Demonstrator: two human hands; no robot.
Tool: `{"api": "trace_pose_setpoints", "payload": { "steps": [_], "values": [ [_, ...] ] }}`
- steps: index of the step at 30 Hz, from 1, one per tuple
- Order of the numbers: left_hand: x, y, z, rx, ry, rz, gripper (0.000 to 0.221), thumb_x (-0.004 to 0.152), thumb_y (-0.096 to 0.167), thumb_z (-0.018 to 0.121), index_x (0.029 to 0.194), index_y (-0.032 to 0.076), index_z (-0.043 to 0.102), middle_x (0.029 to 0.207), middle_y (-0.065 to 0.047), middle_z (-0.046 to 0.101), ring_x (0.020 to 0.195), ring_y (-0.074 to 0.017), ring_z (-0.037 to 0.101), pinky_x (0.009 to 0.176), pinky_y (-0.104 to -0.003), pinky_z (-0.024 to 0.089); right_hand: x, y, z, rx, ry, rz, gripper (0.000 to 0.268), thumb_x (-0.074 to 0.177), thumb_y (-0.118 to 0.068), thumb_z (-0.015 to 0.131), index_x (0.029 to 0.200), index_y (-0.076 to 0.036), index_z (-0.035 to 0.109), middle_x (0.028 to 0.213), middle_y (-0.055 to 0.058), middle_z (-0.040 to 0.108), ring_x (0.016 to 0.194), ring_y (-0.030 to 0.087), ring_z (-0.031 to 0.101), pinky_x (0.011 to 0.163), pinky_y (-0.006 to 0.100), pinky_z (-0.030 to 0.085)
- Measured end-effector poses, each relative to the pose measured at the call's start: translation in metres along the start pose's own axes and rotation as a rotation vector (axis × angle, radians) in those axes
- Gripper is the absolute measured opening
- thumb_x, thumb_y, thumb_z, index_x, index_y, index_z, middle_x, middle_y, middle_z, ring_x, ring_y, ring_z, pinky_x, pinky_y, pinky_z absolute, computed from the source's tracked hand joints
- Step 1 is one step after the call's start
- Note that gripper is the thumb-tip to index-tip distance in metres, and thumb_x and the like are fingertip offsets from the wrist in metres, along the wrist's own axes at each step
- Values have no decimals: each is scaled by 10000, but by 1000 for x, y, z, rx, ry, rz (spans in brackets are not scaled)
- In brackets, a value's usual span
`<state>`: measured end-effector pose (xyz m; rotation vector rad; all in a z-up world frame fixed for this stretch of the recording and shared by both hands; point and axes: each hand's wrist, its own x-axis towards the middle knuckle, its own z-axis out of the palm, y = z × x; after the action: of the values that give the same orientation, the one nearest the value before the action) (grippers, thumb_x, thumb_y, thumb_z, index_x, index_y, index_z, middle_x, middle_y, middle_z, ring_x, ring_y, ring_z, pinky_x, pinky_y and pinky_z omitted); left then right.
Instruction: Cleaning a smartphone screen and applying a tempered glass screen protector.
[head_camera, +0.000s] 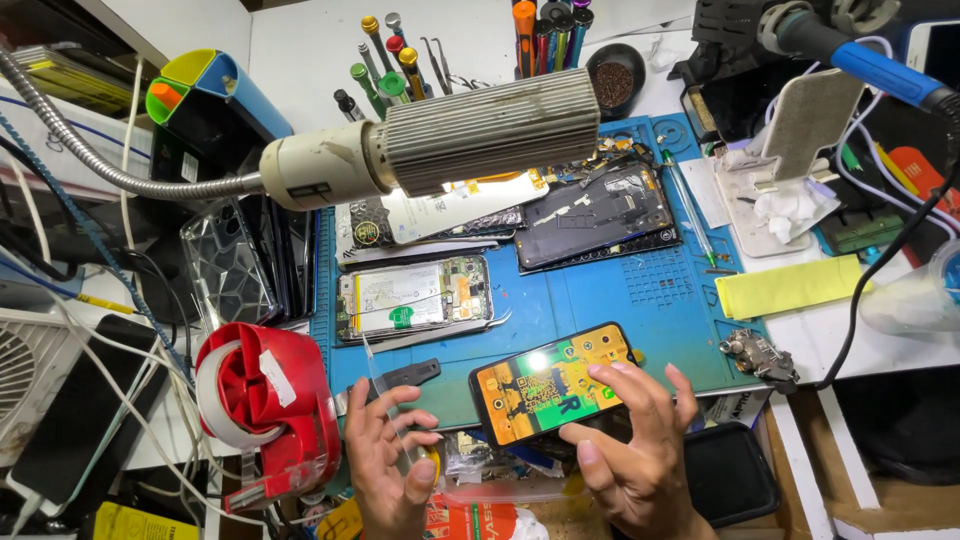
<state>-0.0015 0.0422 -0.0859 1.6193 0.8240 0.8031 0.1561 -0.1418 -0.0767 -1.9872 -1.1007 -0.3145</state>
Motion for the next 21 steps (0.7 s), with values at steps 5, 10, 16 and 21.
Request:
{"api": "trace_pose_setpoints", "payload": {
  "steps": [5,10,16,21],
  "values": [
    [0,2,-1,4,-21,6,1055,795,622,589,1586,31,216,1246,-208,639,883,-233,723,708,-331,646,4,-11,0,64,-73,35,625,1064,-337,258,941,-212,858,1526,62,463,1426,235,374,1227,608,48],
    [0,2,-1,-5,-19,0,1055,791,614,602,1591,43,218,1249,-206,639,885,-234,722,713,-331,646,-1,-5,-1,34,81,-13,644,1010,-271,280,650,-167,804,1333,70,590,1264,232,501,1211,581,171],
    [0,4,-2,4,-37,-16,1082,768,647,608,1575,40,219,1257,-185,640,897,-232,721,720,-334,648,0,6,-4,46,155,69,644,974,-265,283,572,-95,757,1270,58,607,1236,244,530,1234,562,204],
    [1,0,-6,-8,-79,15,1016,795,634,621,1542,57,245,1282,-174,644,908,-230,716,735,-334,642,4,9,-3,17,108,66,671,1014,-273,240,700,-99,807,1327,75,554,1279,263,522,1235,562,188]
  ]
}}
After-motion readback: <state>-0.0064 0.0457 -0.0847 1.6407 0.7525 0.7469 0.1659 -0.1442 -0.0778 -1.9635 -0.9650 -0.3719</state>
